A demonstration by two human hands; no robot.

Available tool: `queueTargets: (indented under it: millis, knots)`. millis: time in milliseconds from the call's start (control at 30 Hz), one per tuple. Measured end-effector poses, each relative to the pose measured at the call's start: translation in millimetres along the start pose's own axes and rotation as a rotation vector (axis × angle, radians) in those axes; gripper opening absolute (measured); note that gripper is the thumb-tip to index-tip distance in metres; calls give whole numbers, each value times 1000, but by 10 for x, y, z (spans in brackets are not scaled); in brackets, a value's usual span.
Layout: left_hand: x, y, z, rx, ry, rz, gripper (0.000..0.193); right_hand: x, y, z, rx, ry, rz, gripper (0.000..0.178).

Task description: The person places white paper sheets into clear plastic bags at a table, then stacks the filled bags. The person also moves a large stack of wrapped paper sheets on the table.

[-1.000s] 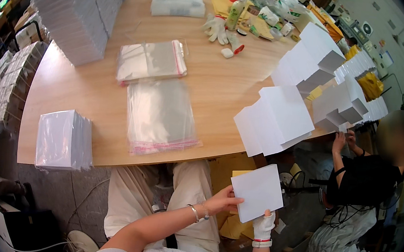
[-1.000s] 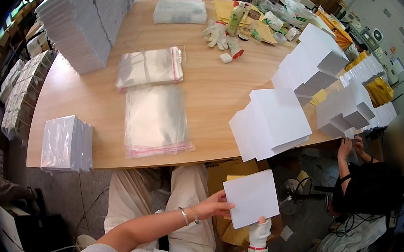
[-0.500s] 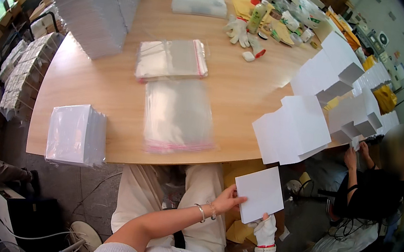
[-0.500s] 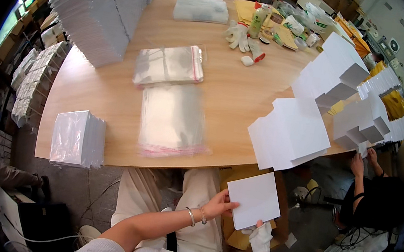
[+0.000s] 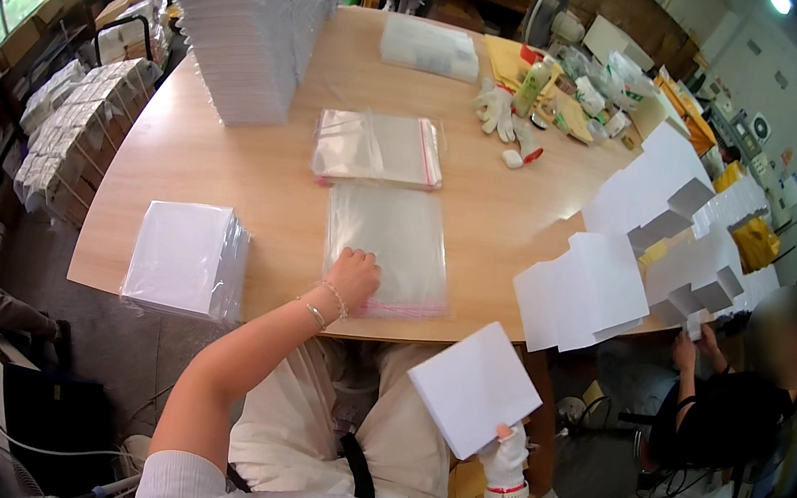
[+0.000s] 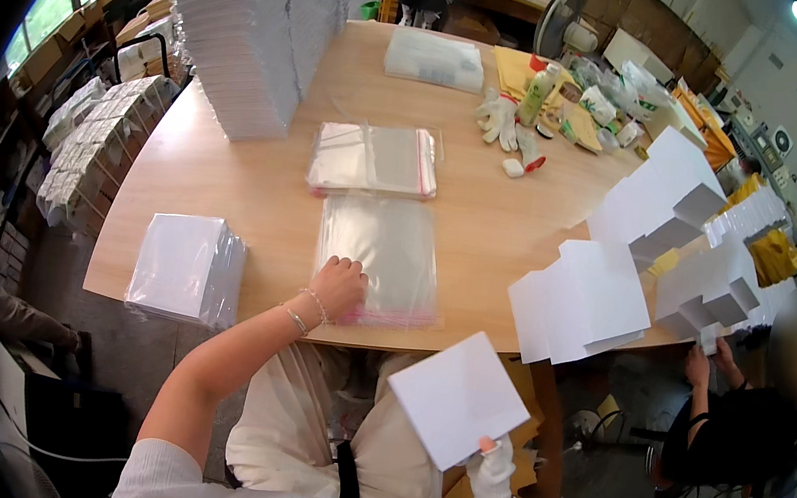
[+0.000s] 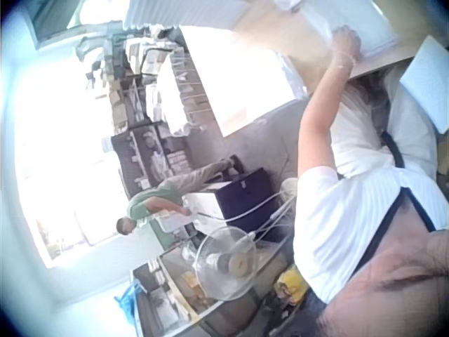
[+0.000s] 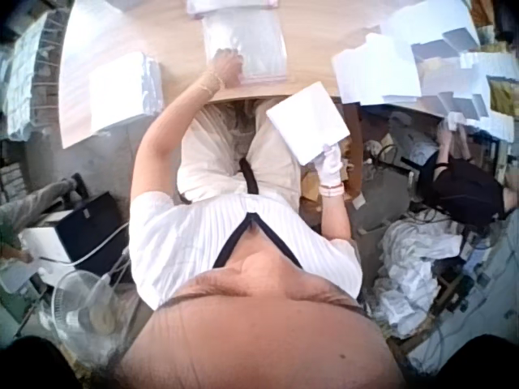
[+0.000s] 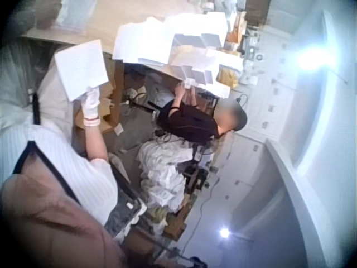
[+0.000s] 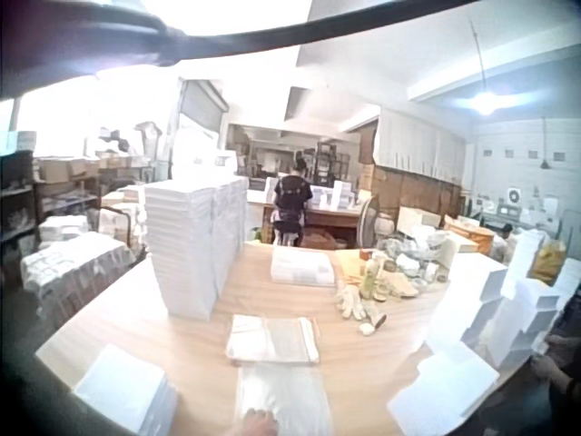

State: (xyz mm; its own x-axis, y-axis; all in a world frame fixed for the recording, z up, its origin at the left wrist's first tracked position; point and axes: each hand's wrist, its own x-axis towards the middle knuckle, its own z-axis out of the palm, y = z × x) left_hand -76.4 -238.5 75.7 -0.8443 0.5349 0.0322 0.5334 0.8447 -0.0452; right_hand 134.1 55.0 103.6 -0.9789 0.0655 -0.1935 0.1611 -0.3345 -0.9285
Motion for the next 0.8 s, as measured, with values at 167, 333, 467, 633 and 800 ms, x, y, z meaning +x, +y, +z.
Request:
queueTargets:
  millis: [167,333,467,633,800]
  knots:
    - [106,-61,301,-98,178,-59,10,395,158,363,36,-108,130,46]
    - [73,-164,345,-366,350,-156,10,802,295,635,16,-165,303,29]
    - [-74,-272,419,-238,533,-31,11,1006,215,858,56,19,415,18]
    - [-112,-98,-1,-383,438,-539,26,1189,188,749,263,170,402,15]
    - [-65,-161,-178,-1361,-166,-584,39,1181,177,775,262,194,380,15]
